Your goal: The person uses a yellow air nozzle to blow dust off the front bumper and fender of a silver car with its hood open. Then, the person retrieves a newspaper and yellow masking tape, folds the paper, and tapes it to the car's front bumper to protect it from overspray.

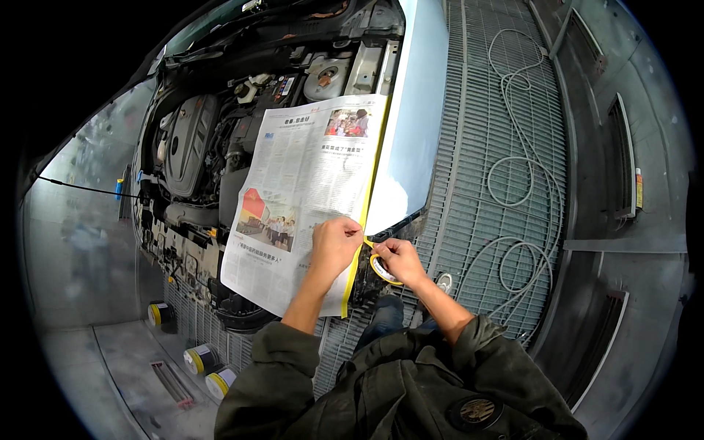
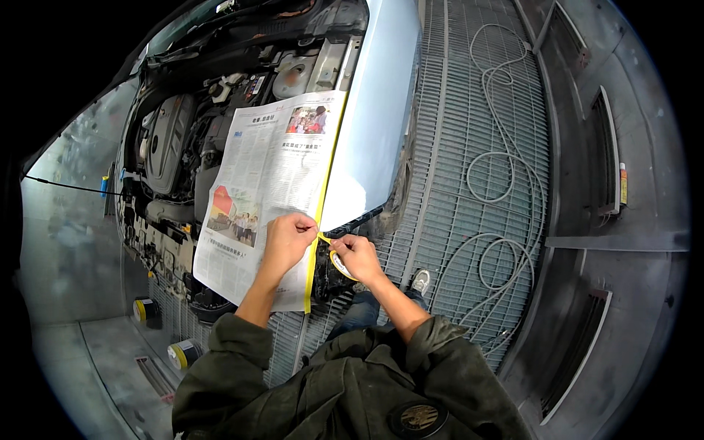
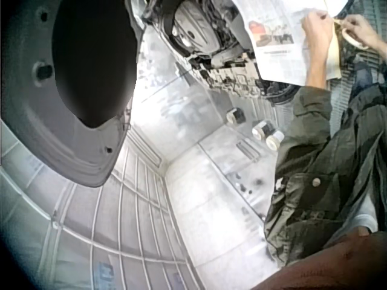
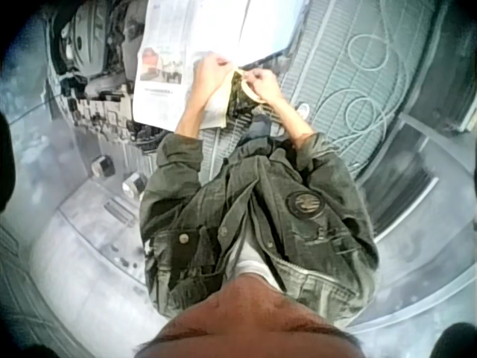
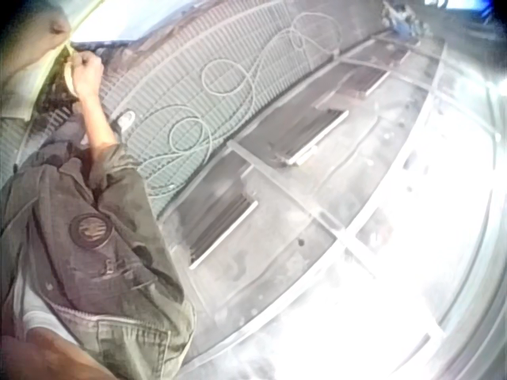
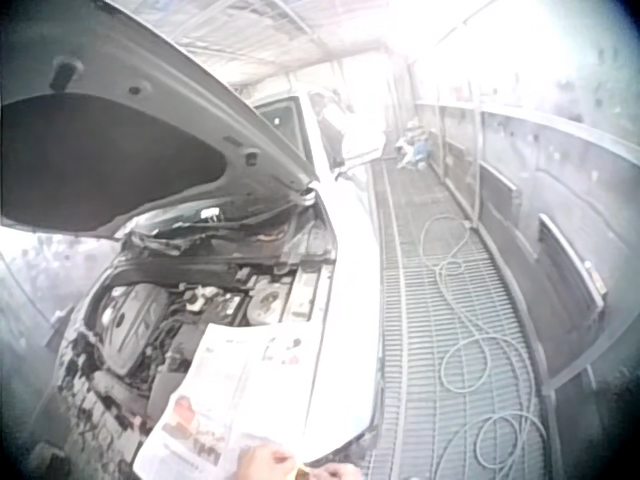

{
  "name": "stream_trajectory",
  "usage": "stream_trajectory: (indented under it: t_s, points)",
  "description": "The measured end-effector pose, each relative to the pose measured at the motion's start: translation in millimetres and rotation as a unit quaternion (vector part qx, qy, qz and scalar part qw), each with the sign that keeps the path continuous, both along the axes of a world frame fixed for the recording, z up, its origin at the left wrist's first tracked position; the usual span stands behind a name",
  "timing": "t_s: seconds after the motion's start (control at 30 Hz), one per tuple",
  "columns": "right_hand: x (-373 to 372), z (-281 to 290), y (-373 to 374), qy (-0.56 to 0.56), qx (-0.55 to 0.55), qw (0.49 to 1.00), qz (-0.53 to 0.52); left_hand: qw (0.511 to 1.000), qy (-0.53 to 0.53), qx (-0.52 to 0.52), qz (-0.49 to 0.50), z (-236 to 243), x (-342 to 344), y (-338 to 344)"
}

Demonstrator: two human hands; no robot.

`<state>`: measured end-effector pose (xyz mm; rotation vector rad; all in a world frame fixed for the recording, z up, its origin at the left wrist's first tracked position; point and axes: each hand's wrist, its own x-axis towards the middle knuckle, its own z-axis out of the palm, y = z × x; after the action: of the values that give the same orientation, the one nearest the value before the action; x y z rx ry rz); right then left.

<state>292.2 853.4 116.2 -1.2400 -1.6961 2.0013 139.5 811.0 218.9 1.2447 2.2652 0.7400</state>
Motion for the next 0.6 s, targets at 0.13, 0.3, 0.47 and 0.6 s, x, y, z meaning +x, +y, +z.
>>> stream_trajectory:
  t_s: [0.13,0.3,0.47,0.6]
  points:
    - [-1.3,4.7,-2.9,-0.018,0.039,0.999,-0.034,0.999,-0.018,0.032,0.018,-7.8,1.0,0.1]
    - [-7.9,7.5,-7.6,-0.050,0.070,0.993,-0.076,0.996,0.010,0.084,0.036,-10.3,5.1,-2.6]
    - [-9.9,11.3,-6.6,-0.063,0.051,0.994,-0.070,0.991,-0.009,0.104,0.081,-17.9,7.2,-19.5]
    - [-10.3,6.4,-7.8,-0.039,0.051,0.994,-0.091,0.984,0.139,0.095,0.054,-24.5,30.4,-23.1]
